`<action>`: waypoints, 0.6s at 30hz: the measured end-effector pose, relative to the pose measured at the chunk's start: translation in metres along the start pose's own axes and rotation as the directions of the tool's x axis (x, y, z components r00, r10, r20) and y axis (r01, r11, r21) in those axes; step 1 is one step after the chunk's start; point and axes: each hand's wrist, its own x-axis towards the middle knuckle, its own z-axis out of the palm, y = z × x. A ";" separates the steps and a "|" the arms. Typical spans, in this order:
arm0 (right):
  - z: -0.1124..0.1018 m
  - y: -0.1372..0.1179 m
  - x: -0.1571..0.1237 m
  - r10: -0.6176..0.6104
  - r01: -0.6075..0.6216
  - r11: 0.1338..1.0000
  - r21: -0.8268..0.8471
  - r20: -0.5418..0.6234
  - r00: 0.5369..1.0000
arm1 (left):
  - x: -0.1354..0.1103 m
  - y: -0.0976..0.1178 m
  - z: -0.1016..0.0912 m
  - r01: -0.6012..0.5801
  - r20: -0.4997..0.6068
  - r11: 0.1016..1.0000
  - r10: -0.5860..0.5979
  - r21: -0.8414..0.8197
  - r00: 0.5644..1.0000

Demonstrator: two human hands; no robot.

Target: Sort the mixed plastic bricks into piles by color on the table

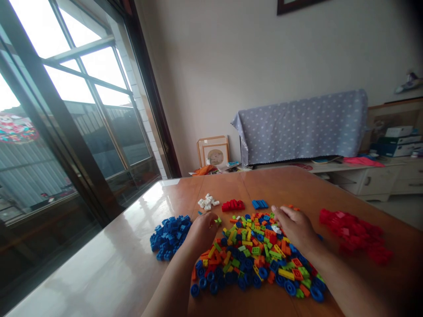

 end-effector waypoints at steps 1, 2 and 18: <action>0.001 -0.001 -0.001 -0.004 0.004 1.000 -0.002 -0.004 1.000 | -0.002 0.001 -0.001 -0.003 0.013 1.000 0.003 0.007 1.000; 0.001 -0.001 -0.002 -0.009 0.009 1.000 0.001 -0.005 1.000 | -0.003 0.002 -0.001 -0.013 0.023 1.000 0.013 0.010 1.000; -0.003 0.000 -0.003 -0.073 0.072 0.997 -0.025 -0.031 0.997 | -0.010 0.006 0.005 -0.024 0.050 0.985 0.016 0.170 0.999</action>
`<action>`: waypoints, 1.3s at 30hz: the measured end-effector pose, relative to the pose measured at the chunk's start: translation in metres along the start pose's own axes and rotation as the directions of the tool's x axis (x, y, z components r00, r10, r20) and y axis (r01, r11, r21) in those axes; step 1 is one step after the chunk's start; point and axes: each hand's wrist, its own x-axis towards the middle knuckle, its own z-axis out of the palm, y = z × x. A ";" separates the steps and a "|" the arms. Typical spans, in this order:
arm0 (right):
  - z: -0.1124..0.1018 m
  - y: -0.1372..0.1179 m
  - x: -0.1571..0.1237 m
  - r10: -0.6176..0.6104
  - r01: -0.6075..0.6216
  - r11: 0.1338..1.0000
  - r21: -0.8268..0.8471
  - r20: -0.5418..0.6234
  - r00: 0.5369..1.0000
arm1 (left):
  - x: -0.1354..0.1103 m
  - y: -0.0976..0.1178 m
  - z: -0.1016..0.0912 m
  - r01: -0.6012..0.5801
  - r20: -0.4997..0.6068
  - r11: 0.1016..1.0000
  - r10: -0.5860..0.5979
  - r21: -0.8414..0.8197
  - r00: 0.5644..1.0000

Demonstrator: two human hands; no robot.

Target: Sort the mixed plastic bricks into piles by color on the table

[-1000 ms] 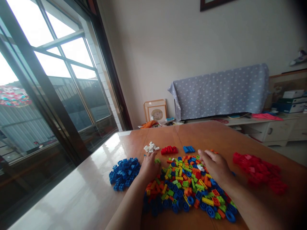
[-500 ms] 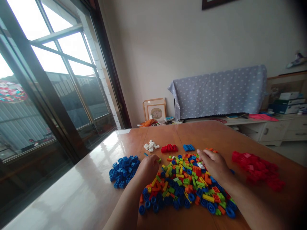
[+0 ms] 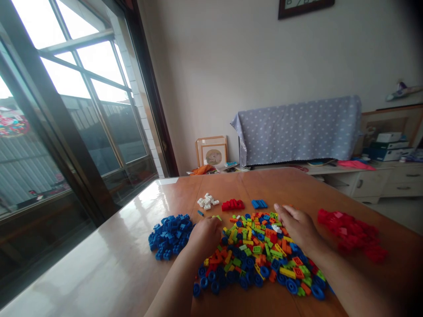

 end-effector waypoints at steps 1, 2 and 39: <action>0.000 0.001 0.000 -0.009 0.009 1.000 -0.001 -0.007 1.000 | 0.000 0.003 0.001 -0.032 0.014 0.999 0.032 -0.006 0.999; 0.000 0.002 0.000 -0.016 0.016 1.000 -0.004 -0.012 1.000 | -0.001 0.006 0.003 -0.059 0.030 0.998 0.059 -0.019 0.998; 0.007 0.006 0.001 0.055 -0.053 0.998 -0.036 0.069 0.996 | 0.006 -0.002 0.007 -0.084 0.033 0.905 0.108 -0.416 0.994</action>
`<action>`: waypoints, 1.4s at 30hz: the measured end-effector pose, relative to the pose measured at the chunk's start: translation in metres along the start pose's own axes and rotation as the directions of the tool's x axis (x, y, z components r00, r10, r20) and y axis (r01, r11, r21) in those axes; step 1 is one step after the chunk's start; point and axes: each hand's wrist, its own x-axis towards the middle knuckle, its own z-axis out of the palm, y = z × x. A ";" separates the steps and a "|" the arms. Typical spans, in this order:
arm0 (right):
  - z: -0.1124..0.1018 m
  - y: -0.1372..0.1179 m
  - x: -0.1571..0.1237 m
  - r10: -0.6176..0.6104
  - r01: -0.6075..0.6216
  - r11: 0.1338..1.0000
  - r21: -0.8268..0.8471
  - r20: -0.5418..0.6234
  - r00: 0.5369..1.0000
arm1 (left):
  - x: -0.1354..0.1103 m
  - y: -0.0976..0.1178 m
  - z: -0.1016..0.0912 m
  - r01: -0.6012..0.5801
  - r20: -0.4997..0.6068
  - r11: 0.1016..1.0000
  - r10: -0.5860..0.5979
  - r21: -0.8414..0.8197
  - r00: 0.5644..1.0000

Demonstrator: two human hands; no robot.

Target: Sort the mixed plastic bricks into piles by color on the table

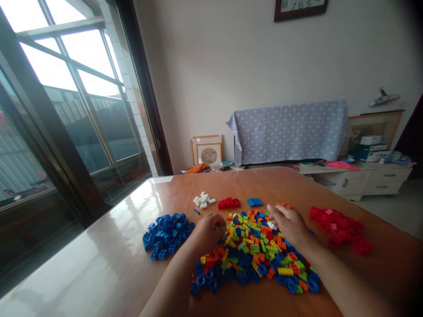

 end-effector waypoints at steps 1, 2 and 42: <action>0.000 0.000 0.000 -0.003 0.003 1.000 -0.001 -0.004 1.000 | 0.001 -0.006 -0.005 0.048 -0.072 0.999 -0.048 -0.006 0.996; 0.000 0.000 0.000 -0.007 0.007 1.000 0.000 -0.008 1.000 | 0.003 -0.013 -0.010 0.098 -0.139 0.995 -0.098 -0.007 0.985; 0.001 0.006 -0.001 -0.127 0.126 0.991 -0.040 -0.016 0.992 | 0.004 -0.008 0.020 0.029 0.027 0.966 -0.037 0.255 0.999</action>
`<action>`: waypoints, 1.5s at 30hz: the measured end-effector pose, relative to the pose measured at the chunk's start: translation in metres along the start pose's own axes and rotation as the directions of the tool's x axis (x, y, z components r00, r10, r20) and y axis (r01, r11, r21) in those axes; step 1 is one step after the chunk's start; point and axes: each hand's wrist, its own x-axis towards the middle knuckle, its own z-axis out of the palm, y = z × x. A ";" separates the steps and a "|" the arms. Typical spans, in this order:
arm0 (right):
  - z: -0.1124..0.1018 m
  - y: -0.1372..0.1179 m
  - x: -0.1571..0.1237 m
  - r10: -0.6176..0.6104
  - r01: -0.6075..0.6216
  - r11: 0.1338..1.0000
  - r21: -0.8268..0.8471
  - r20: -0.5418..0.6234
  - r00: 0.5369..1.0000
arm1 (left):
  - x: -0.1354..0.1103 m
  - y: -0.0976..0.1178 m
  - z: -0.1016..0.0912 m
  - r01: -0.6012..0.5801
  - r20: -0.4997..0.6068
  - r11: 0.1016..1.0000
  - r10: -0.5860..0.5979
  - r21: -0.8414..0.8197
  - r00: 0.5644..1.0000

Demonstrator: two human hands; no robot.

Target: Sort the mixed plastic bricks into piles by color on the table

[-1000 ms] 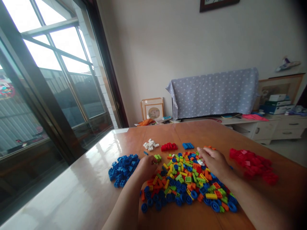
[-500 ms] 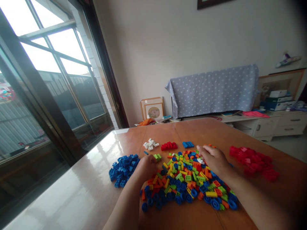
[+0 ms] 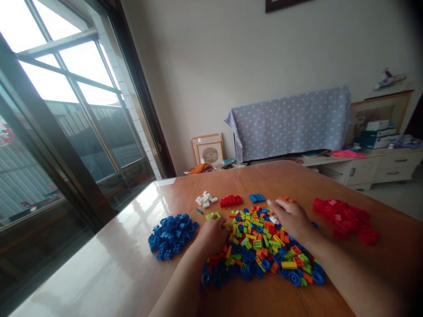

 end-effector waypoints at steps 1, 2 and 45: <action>0.000 -0.001 0.000 0.000 0.000 1.000 -0.004 0.002 1.000 | 0.000 0.001 0.002 0.014 -0.009 1.000 -0.014 0.007 1.000; -0.001 -0.001 0.000 0.003 -0.002 1.000 -0.006 0.005 1.000 | 0.001 0.001 0.004 0.025 -0.019 1.000 -0.025 0.014 1.000; 0.024 -0.056 -0.043 -0.227 0.275 0.949 -0.158 0.268 0.936 | 0.002 0.029 -0.004 -0.001 0.013 0.677 0.016 -0.736 1.000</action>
